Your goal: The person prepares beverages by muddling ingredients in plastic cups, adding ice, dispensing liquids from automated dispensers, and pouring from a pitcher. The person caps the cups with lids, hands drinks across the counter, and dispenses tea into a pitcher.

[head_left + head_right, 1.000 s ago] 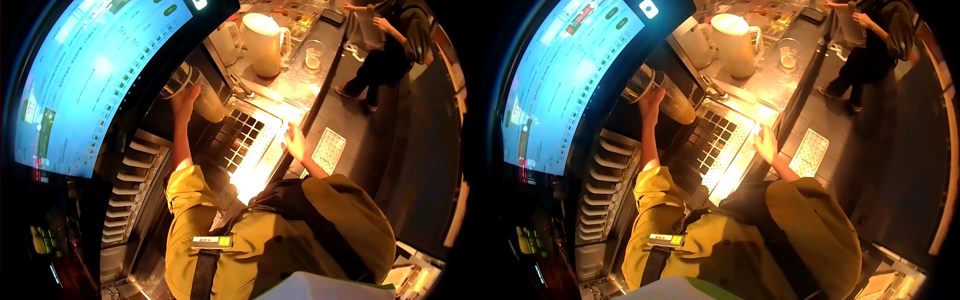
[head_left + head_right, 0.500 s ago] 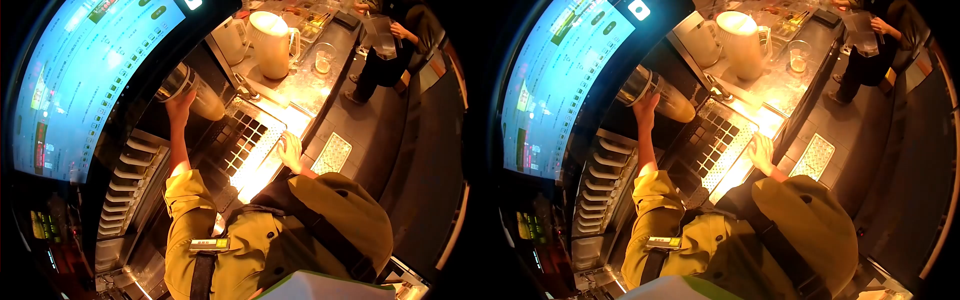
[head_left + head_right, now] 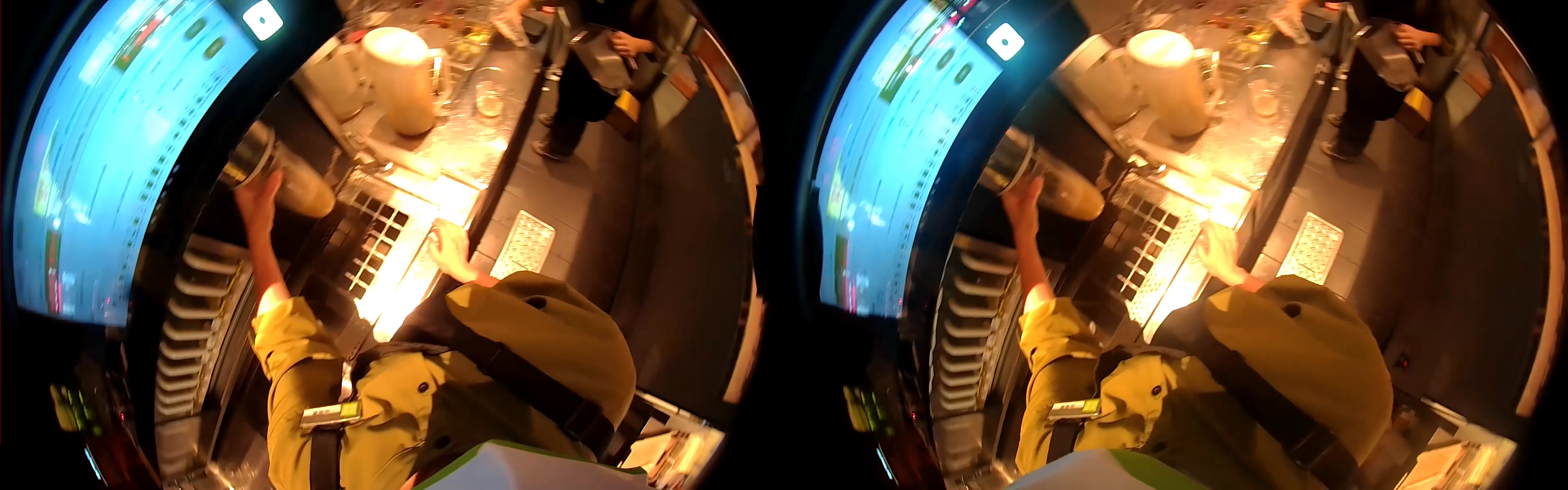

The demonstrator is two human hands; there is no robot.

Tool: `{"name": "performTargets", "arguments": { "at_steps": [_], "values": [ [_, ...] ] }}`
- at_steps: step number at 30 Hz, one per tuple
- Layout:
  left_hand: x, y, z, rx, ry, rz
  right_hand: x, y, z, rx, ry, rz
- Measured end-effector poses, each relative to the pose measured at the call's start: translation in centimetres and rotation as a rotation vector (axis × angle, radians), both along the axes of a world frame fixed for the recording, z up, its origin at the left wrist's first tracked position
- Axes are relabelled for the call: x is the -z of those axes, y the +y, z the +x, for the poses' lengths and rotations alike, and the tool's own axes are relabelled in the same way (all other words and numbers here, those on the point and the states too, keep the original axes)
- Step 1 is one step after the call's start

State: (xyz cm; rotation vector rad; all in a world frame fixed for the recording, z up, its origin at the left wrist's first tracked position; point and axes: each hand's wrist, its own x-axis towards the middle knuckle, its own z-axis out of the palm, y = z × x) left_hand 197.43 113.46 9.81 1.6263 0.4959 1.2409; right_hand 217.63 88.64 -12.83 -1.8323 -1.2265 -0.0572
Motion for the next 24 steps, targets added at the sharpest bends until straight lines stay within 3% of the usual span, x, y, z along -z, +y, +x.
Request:
{"name": "performTargets", "arguments": {
  "at_steps": [2, 10, 24],
  "values": [
    [0.0, 0.9, -0.5, 0.011, 0.122, 0.067, 0.1, 0.2, 0.2, -0.021, 0.029, 0.023],
    [-0.7, -0.3, 0.3, 0.046, -0.049, 0.073, -0.4, -0.1, 0.1, -0.021, -0.008, 0.004],
    [-2.6, -1.7, 0.7, 0.066, 0.023, 0.114, -1.0, 0.3, 0.0, -0.036, 0.021, 0.022]
  ]
}}
